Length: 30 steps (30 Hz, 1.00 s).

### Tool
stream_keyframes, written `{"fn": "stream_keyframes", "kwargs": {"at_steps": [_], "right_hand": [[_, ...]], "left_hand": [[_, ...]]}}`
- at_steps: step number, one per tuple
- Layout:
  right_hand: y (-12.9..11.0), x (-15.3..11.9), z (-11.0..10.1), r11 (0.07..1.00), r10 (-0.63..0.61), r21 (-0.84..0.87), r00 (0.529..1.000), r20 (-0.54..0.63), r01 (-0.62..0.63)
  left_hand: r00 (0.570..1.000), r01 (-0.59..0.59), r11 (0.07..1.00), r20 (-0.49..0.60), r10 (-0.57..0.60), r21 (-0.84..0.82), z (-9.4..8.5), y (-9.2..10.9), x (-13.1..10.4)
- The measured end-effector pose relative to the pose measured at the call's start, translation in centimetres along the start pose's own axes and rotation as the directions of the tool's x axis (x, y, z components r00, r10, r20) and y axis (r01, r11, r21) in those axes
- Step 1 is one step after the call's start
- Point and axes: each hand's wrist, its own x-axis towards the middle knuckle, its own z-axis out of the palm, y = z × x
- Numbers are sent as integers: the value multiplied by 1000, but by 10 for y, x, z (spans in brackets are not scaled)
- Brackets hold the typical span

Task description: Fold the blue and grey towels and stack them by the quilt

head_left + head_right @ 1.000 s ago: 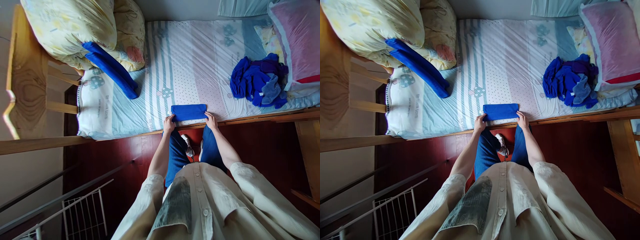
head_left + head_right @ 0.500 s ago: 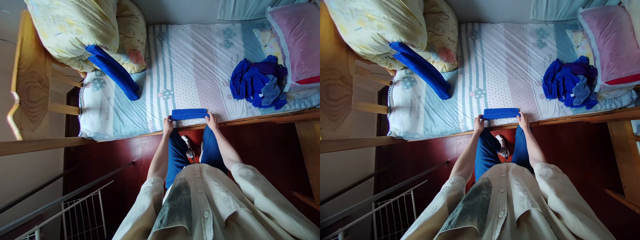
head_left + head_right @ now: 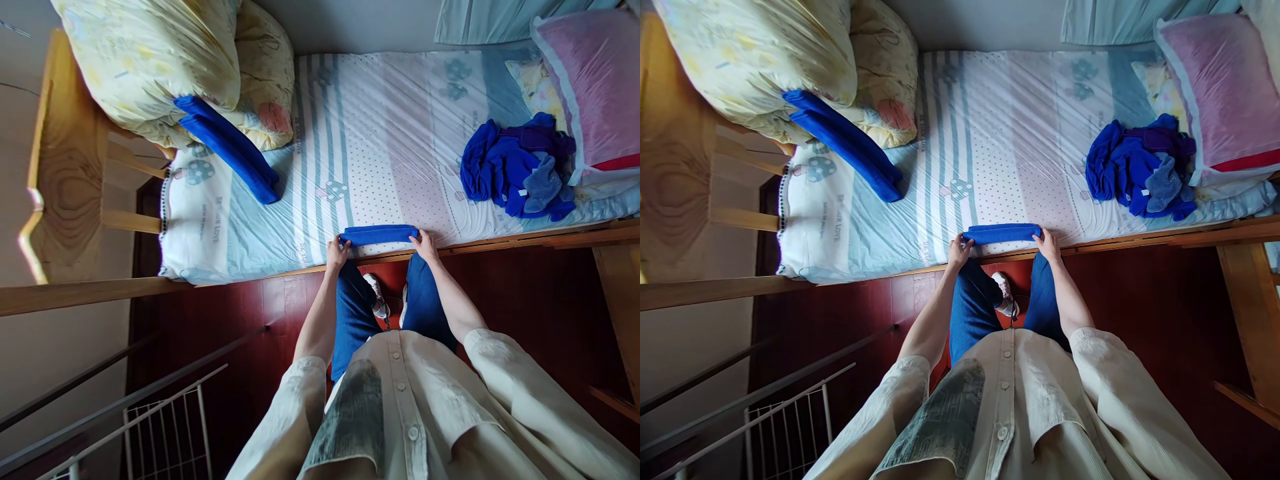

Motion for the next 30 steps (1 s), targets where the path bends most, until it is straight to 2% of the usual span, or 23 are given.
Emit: {"fn": "stream_keyframes", "kwargs": {"at_steps": [6,18,30], "right_hand": [[-4,1,0,998,65,-4,998,15,-65],[-20,0,-6,964,250,-111,964,89,-240],[-32,-3,-10,947,299,-142,952,68,-288]], "left_hand": [[1000,5,1000,23,-5,12,1,-1,2],[994,102,994,-28,-103,-37,6,-3,5],[992,121,992,-43,-122,-26,5,-2,6]]}}
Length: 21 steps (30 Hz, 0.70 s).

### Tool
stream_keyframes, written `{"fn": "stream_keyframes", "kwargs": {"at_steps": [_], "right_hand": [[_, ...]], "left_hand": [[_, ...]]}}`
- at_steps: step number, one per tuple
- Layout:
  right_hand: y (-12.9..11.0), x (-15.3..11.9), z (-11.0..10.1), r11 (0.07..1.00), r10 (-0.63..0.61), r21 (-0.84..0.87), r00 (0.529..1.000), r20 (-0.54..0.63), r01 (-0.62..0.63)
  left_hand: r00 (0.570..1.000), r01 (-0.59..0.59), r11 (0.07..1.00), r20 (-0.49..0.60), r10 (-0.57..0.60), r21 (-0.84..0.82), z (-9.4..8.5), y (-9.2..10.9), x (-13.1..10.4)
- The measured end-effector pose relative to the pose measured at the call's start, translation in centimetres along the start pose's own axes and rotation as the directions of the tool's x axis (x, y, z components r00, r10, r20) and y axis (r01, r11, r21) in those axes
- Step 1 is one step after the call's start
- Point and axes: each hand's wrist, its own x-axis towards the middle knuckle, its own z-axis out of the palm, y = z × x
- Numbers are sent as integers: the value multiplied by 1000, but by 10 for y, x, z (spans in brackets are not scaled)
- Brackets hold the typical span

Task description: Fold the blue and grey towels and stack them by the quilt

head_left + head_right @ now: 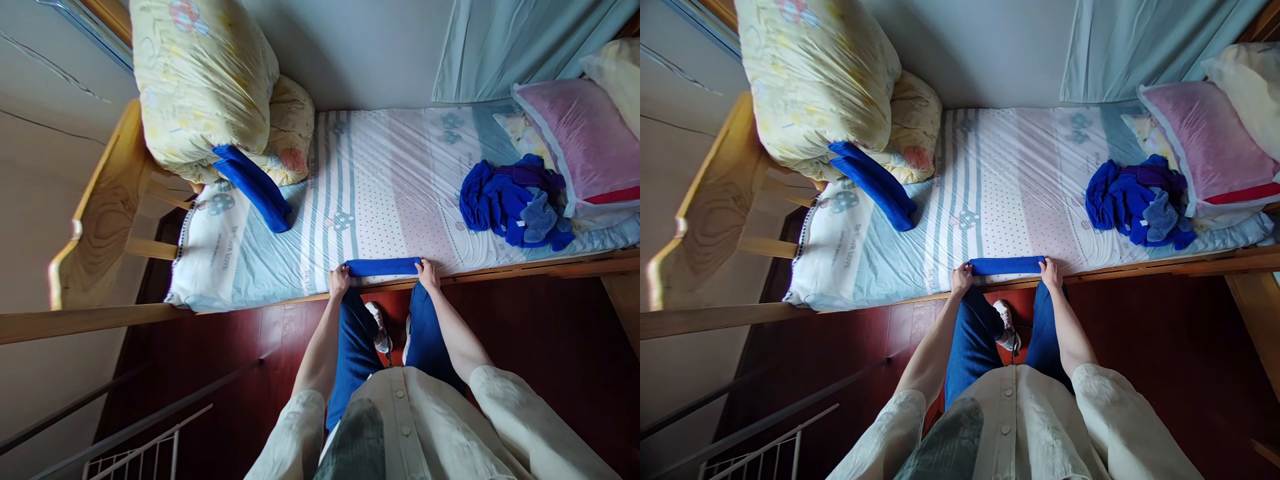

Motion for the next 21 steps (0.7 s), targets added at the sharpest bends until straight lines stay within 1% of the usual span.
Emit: {"fn": "stream_keyframes", "kwargs": {"at_steps": [4,7,10,13,17,21], "right_hand": [[-3,0,0,998,53,-43,998,27,-52],[-3,1,0,997,43,-66,999,25,-42],[-2,0,1,997,21,-71,1000,8,-20],[-2,0,1,997,26,-76,1000,-4,-27],[-1,-1,2,998,19,-65,998,-62,-24],[-1,-2,3,997,25,-69,996,-82,-31]], "left_hand": [[1000,4,999,28,-5,32,-1,0,1],[999,16,998,46,-19,59,-1,1,1],[998,26,997,53,-31,79,-1,2,1],[998,21,996,54,-26,91,-3,4,1],[999,11,993,51,-17,115,-5,8,0],[999,10,995,48,-14,97,-6,11,-2]]}}
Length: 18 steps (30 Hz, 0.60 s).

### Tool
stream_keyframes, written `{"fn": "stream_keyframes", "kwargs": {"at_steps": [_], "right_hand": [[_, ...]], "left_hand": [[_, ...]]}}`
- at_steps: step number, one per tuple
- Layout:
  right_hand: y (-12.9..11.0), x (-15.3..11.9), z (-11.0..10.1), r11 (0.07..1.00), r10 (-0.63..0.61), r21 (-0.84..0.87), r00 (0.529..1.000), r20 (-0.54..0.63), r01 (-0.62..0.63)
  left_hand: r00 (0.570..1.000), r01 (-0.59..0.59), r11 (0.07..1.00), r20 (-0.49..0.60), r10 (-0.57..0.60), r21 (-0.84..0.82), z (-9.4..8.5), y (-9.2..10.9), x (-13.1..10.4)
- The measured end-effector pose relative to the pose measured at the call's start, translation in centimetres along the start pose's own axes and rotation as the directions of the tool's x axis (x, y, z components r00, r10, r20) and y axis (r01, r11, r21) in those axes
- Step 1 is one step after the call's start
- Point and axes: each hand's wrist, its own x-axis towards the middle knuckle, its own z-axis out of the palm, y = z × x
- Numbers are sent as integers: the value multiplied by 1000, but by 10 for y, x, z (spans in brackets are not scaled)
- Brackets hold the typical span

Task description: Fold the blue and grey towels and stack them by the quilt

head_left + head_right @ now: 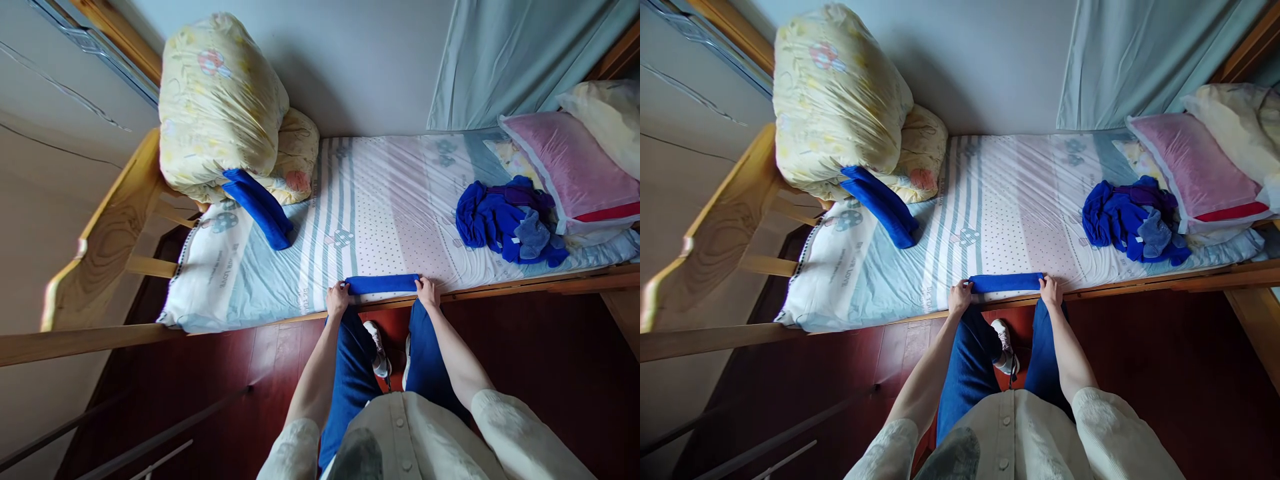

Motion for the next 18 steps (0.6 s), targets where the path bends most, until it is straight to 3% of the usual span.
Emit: {"fn": "stream_keyframes", "kwargs": {"at_steps": [7,9,11,13,15,18], "right_hand": [[3,-1,0,999,-35,-5,999,-8,35],[4,-2,1,999,-49,4,998,-37,49],[5,-3,2,996,-88,18,993,-81,90],[6,-4,3,987,-155,24,980,-127,159],[7,-4,4,975,-216,28,965,-147,223],[9,-4,6,972,-225,44,965,-134,232]], "left_hand": [[969,-153,979,-214,122,-136,-1,-4,-14],[967,-218,948,-184,178,-231,3,-6,-26],[970,-242,899,-68,233,-364,11,-5,-39],[973,-147,844,79,217,-517,25,0,-51],[966,68,725,226,123,-685,40,10,-58],[927,363,359,372,-46,-860,58,23,-55]]}}
